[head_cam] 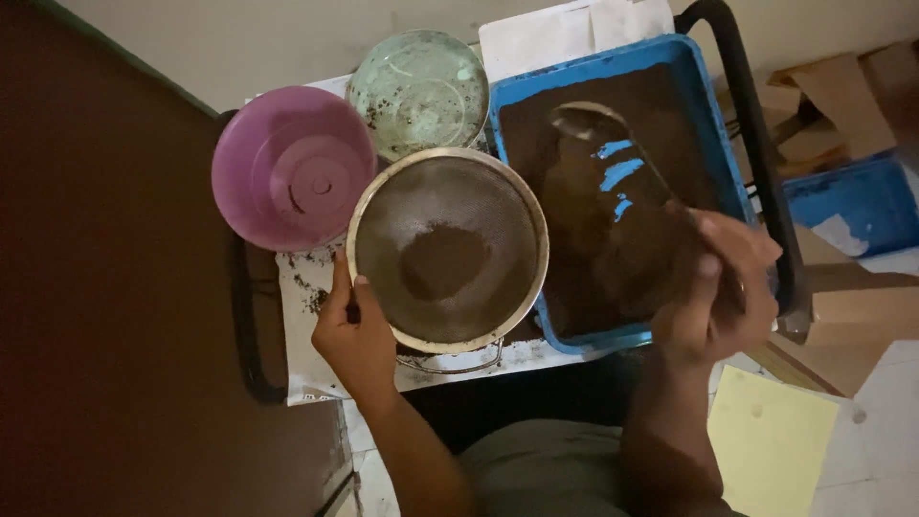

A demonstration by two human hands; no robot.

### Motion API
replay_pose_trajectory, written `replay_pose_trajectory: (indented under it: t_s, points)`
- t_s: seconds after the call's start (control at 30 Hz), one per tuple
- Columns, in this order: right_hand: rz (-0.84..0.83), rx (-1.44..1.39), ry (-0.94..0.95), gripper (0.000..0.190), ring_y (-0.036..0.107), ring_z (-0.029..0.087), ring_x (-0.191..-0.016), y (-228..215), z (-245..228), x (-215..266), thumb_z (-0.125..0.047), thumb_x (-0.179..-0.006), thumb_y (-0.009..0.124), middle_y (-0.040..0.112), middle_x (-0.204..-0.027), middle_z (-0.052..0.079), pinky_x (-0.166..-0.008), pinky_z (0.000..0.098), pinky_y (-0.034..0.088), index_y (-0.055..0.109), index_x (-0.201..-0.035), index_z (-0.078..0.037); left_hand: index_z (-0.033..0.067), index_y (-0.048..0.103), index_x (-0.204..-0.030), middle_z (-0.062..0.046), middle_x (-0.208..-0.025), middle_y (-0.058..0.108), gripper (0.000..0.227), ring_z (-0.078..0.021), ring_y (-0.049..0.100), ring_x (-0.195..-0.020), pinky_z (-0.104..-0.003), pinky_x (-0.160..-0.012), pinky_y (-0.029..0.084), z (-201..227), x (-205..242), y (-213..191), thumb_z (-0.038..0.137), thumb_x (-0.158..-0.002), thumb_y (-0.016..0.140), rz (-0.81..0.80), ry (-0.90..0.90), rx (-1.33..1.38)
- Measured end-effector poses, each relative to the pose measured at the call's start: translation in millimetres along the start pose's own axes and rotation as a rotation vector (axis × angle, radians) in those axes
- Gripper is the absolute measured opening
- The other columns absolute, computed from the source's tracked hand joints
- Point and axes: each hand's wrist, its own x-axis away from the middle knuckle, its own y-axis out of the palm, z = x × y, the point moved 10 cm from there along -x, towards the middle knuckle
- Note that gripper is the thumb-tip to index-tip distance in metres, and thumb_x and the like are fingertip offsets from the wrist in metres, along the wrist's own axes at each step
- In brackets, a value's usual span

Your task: Using a spoon to press and stir coffee grounds through a sieve to ensure a fine and consistent texture.

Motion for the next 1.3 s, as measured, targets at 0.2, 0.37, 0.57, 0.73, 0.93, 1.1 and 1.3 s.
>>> replay_pose_trajectory:
  t_s: [0.2, 0.37, 0.57, 0.73, 0.93, 1.1, 1.3]
  points:
    - [-0.009, 0.212, 0.072, 0.015, 0.062, 0.036, -0.110, -12.9, 31.0, -13.9, 0.004, -0.117, 0.055, 0.056, -0.123, 0.025, -0.103, 0.0444, 0.057, 0.062, -0.126, 0.012, 0.0008, 0.067, -0.133, -0.014, -0.100, 0.076, 0.037, -0.0169, 0.064, -0.074, -0.028, -0.066, 0.053, 5.9, -0.3, -0.1, 0.004, -0.097, 0.061, -0.007, 0.017, 0.005]
    - [-0.052, 0.507, 0.046, 0.016, 0.063, 0.032, -0.096, -23.8, 61.9, -14.9, 0.006, -0.110, 0.062, 0.075, -0.109, 0.020, -0.089, 0.0406, 0.050, 0.071, -0.123, 0.009, 0.0027, 0.066, -0.136, -0.013, -0.093, 0.073, 0.039, -0.0169, 0.057, -0.069, -0.029, -0.064, 0.049, 6.0, 0.2, 0.9, 0.004, -0.097, 0.062, -0.005, 0.051, -0.034]
    - [-0.125, 0.649, 0.108, 0.024, 0.064, 0.030, -0.094, -14.6, 94.9, -6.3, 0.004, -0.107, 0.059, 0.073, -0.109, 0.017, -0.091, 0.0416, 0.041, 0.072, -0.128, 0.003, 0.0016, 0.067, -0.135, -0.014, -0.090, 0.073, 0.038, -0.0160, 0.058, -0.068, -0.029, -0.062, 0.050, 5.1, -0.4, 0.7, 0.003, -0.097, 0.061, 0.002, -0.006, -0.038]
    - [-0.184, 0.662, 0.192, 0.022, 0.061, 0.024, -0.097, -2.0, 96.7, -4.2, -0.006, -0.112, 0.058, 0.075, -0.116, 0.012, -0.097, 0.0394, 0.028, 0.070, -0.130, -0.002, -0.0005, 0.066, -0.134, -0.015, -0.094, 0.074, 0.037, -0.0161, 0.060, -0.070, -0.029, -0.064, 0.051, 0.0, -0.6, 1.1, 0.001, -0.097, 0.063, 0.011, -0.009, -0.032]
    - [-0.265, 0.619, 0.229, 0.022, 0.059, 0.023, -0.096, 6.9, 92.5, -1.0, -0.009, -0.113, 0.054, 0.075, -0.110, 0.009, -0.101, 0.0411, 0.025, 0.069, -0.127, -0.001, 0.0040, 0.067, -0.136, -0.009, -0.081, 0.067, 0.038, -0.0143, 0.054, -0.067, -0.027, -0.064, 0.049, 0.6, -0.8, 1.7, 0.005, -0.099, 0.062, -0.005, -0.053, -0.027]
    - [-0.205, 0.600, 0.233, 0.015, 0.066, 0.032, -0.089, 2.4, 95.2, 8.5, -0.004, -0.112, 0.062, 0.073, -0.096, 0.011, -0.097, 0.0443, 0.027, 0.076, -0.116, -0.008, 0.0060, 0.062, -0.139, -0.028, -0.134, 0.062, 0.036, -0.0360, 0.060, -0.126, -0.047, -0.100, 0.050, -9.2, 0.9, 3.4, 0.004, -0.103, 0.060, -0.003, -0.046, 0.093]
    - [-0.246, 0.689, 0.189, 0.011, 0.066, 0.026, -0.099, -9.4, 105.0, 10.0, -0.019, -0.114, 0.063, 0.074, -0.106, 0.001, -0.098, 0.0380, 0.029, 0.074, -0.114, -0.020, 0.0068, 0.062, -0.140, -0.026, -0.136, 0.061, 0.035, -0.0349, 0.059, -0.127, -0.045, -0.101, 0.051, -5.5, 2.1, 3.3, 0.006, -0.105, 0.058, -0.021, -0.079, 0.134]
